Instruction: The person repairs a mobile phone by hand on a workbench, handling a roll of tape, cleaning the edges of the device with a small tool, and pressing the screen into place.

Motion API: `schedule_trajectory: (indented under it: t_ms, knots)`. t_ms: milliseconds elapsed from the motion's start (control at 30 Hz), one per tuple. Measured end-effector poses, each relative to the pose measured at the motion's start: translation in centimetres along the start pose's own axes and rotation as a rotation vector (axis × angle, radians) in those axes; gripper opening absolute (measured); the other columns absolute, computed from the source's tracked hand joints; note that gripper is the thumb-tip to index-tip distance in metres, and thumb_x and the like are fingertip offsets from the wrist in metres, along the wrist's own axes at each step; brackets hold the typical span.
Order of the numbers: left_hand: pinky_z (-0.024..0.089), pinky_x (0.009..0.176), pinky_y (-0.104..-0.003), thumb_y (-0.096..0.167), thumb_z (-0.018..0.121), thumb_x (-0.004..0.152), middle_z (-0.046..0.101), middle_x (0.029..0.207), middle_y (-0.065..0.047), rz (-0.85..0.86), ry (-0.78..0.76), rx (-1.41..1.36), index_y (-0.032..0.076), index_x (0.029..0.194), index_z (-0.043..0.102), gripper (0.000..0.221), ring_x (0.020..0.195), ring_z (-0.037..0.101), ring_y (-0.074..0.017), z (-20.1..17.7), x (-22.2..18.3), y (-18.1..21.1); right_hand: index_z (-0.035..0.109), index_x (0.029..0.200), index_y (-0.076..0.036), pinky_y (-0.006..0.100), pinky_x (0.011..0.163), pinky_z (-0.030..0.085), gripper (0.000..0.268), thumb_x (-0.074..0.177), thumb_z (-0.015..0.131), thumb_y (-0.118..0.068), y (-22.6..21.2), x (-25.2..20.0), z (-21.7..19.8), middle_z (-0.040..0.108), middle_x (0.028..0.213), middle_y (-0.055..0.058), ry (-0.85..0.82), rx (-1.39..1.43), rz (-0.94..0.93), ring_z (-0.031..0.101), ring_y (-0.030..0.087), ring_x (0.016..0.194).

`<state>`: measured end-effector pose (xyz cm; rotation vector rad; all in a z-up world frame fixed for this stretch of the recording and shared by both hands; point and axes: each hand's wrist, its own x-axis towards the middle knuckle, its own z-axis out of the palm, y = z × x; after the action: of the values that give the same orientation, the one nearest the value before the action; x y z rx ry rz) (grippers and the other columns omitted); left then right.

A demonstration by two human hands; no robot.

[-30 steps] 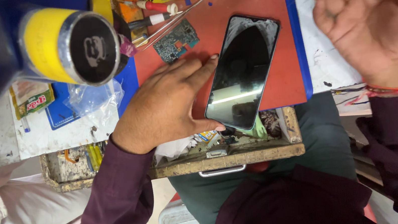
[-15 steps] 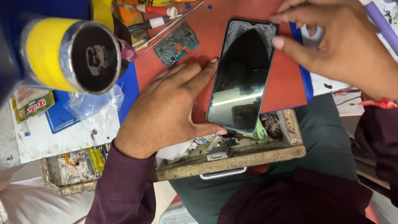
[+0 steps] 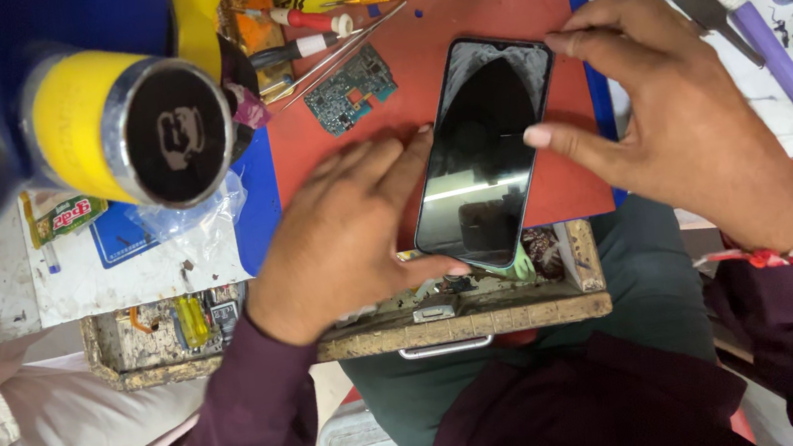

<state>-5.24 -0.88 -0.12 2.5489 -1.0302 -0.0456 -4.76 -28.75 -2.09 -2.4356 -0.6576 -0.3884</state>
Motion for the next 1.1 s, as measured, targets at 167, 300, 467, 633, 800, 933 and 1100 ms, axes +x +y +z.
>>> schedule_trajectory:
  t_ms: [167,300,467,633,800,933,1100]
  knots:
    - [0.048,0.097,-0.047,0.051,0.092,0.058,0.063,0.116,-0.020,-0.172,0.023,-0.004,-0.011,0.137,0.053,0.108,0.111,0.062,-0.0366,0.8,-0.6,2.8,0.060,0.131,0.013,0.043,0.098,0.050,0.086,0.069,0.091,-0.039,-1.5,0.0,0.0,0.053,0.133,0.021,-0.083,-0.122,0.015,0.057,0.037,0.118]
    - [0.049,0.095,-0.048,0.055,0.090,0.058,0.064,0.118,-0.024,-0.190,0.174,0.069,-0.013,0.130,0.056,0.105,0.109,0.063,-0.0375,2.0,-0.8,4.5,0.057,0.135,0.016,0.046,0.097,0.047,0.101,0.067,0.089,-0.052,-2.7,0.6,0.4,0.053,0.130,0.019,-0.128,-0.256,-0.006,0.055,0.035,0.118]
    - [0.049,0.087,-0.047,0.060,0.089,0.069,0.063,0.107,-0.020,-0.358,0.147,0.081,-0.013,0.126,0.057,0.098,0.099,0.062,-0.0368,4.2,-0.4,7.7,0.060,0.133,0.013,0.046,0.090,0.047,0.103,0.066,0.086,-0.060,-3.2,1.3,0.9,0.053,0.128,0.018,-0.145,-0.374,-0.028,0.055,0.034,0.114]
    - [0.049,0.092,-0.044,0.049,0.085,0.073,0.058,0.119,-0.019,-0.256,0.154,-0.071,-0.012,0.141,0.049,0.098,0.106,0.059,-0.0339,2.5,-2.0,5.8,0.060,0.131,0.015,0.045,0.089,0.048,0.107,0.064,0.086,-0.064,-3.6,1.3,1.1,0.053,0.127,0.019,-0.172,-0.428,-0.037,0.055,0.033,0.116]
    - [0.047,0.094,-0.045,0.014,0.072,0.073,0.052,0.121,-0.020,-0.208,-0.040,-0.039,-0.012,0.152,0.034,0.091,0.109,0.055,-0.0342,0.2,-2.1,3.2,0.062,0.126,0.017,0.044,0.087,0.049,0.106,0.063,0.087,-0.065,-4.4,1.4,1.5,0.054,0.127,0.023,-0.138,-0.477,-0.053,0.054,0.033,0.116]
    - [0.046,0.105,-0.045,0.009,0.068,0.083,0.051,0.133,-0.021,-0.144,0.061,-0.040,-0.009,0.151,0.038,0.076,0.122,0.054,-0.0368,0.0,-2.0,1.9,0.064,0.120,0.016,0.043,0.084,0.050,0.106,0.060,0.084,-0.069,-4.7,1.4,1.6,0.055,0.123,0.022,-0.155,-0.528,-0.035,0.055,0.032,0.116]
    - [0.051,0.101,-0.043,0.026,0.070,0.097,0.057,0.128,-0.017,-0.123,0.191,0.225,-0.004,0.132,0.057,0.049,0.118,0.060,-0.0332,1.0,-2.1,0.7,0.065,0.120,0.017,0.041,0.083,0.050,0.108,0.063,0.082,-0.074,-4.5,1.5,1.7,0.055,0.120,0.022,-0.159,-0.574,-0.059,0.055,0.031,0.114]
